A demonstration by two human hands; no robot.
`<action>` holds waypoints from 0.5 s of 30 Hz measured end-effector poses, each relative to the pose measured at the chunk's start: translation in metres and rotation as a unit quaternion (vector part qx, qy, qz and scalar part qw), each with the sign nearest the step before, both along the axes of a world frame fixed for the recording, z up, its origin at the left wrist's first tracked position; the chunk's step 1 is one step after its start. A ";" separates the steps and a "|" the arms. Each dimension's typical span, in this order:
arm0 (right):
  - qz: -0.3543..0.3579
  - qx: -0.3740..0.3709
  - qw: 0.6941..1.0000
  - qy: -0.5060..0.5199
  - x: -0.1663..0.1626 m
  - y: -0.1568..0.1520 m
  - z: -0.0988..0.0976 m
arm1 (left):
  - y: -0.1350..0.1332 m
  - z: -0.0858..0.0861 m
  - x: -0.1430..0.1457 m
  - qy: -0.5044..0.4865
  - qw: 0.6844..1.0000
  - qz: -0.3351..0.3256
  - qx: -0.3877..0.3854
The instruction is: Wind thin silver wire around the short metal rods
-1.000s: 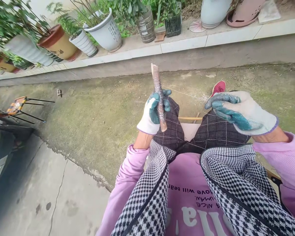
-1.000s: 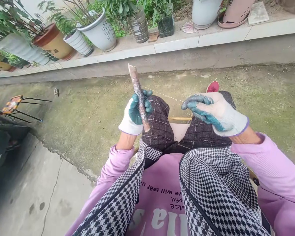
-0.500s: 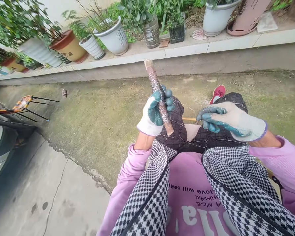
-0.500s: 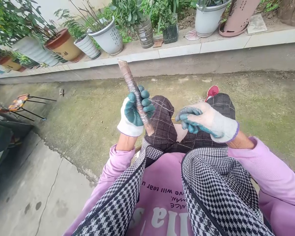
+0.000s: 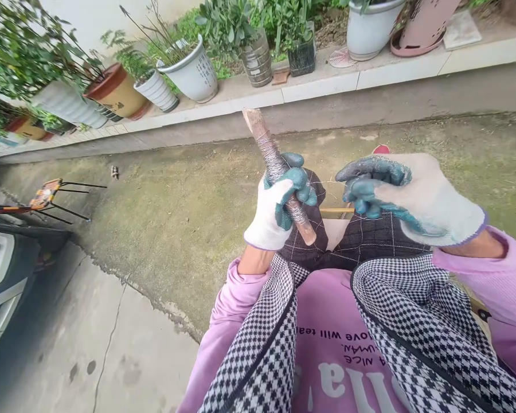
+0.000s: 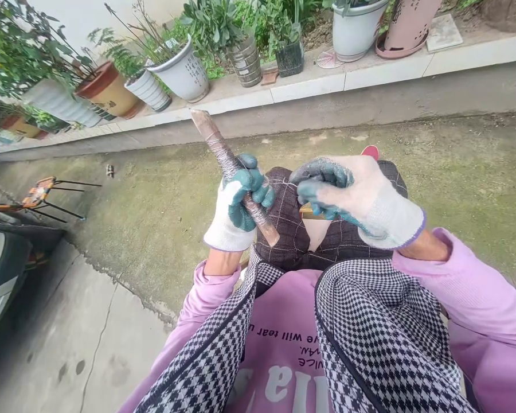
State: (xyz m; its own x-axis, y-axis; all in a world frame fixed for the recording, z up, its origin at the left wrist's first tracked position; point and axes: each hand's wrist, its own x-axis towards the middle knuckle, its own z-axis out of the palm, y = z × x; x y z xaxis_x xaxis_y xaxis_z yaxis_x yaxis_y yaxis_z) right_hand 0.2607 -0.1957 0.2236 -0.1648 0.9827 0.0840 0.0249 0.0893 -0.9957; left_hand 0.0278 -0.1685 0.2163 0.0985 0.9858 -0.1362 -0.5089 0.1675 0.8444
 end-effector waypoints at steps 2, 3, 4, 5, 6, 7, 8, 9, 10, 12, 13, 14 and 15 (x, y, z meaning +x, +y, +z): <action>-0.022 0.040 0.998 -0.053 0.000 0.002 0.000 | 0.001 -0.001 0.001 -0.001 1.000 -0.012 0.024; -0.031 0.059 0.994 -0.082 0.001 0.003 -0.001 | 0.002 -0.003 0.001 0.001 0.999 -0.017 0.032; -0.040 0.076 0.990 -0.109 0.001 0.004 -0.002 | 0.004 -0.006 0.000 0.007 0.999 -0.022 0.037; -0.045 0.089 0.986 -0.136 0.001 0.005 -0.002 | 0.006 -0.009 -0.001 0.020 0.999 -0.029 0.040; -0.051 0.100 0.981 -0.160 0.002 0.005 -0.002 | 0.008 -0.012 -0.002 0.040 0.998 -0.037 0.044; -0.057 0.110 0.976 -0.181 0.003 0.005 -0.002 | 0.011 -0.016 -0.004 0.068 0.995 -0.048 0.049; -0.063 0.119 0.971 -0.199 0.003 0.006 -0.001 | 0.013 -0.018 -0.006 0.101 0.991 -0.061 0.058; -0.070 0.126 0.967 -0.211 0.004 0.006 0.000 | 0.016 -0.020 -0.007 0.139 0.985 -0.075 0.071; -0.076 0.130 0.964 -0.217 0.004 0.007 0.002 | 0.018 -0.021 -0.008 0.177 0.976 -0.090 0.088; -0.088 0.117 0.968 -0.203 0.002 0.009 0.006 | 0.021 -0.018 -0.009 0.244 0.956 -0.110 0.123; -0.090 0.092 0.975 -0.182 0.001 0.011 0.008 | 0.021 -0.015 -0.009 0.270 0.947 -0.113 0.136; -0.090 0.056 0.983 -0.152 0.000 0.014 0.010 | 0.022 -0.012 -0.008 0.291 0.939 -0.110 0.145; -0.088 0.015 0.989 -0.117 -0.002 0.017 0.011 | 0.022 -0.008 -0.007 0.307 0.935 -0.101 0.147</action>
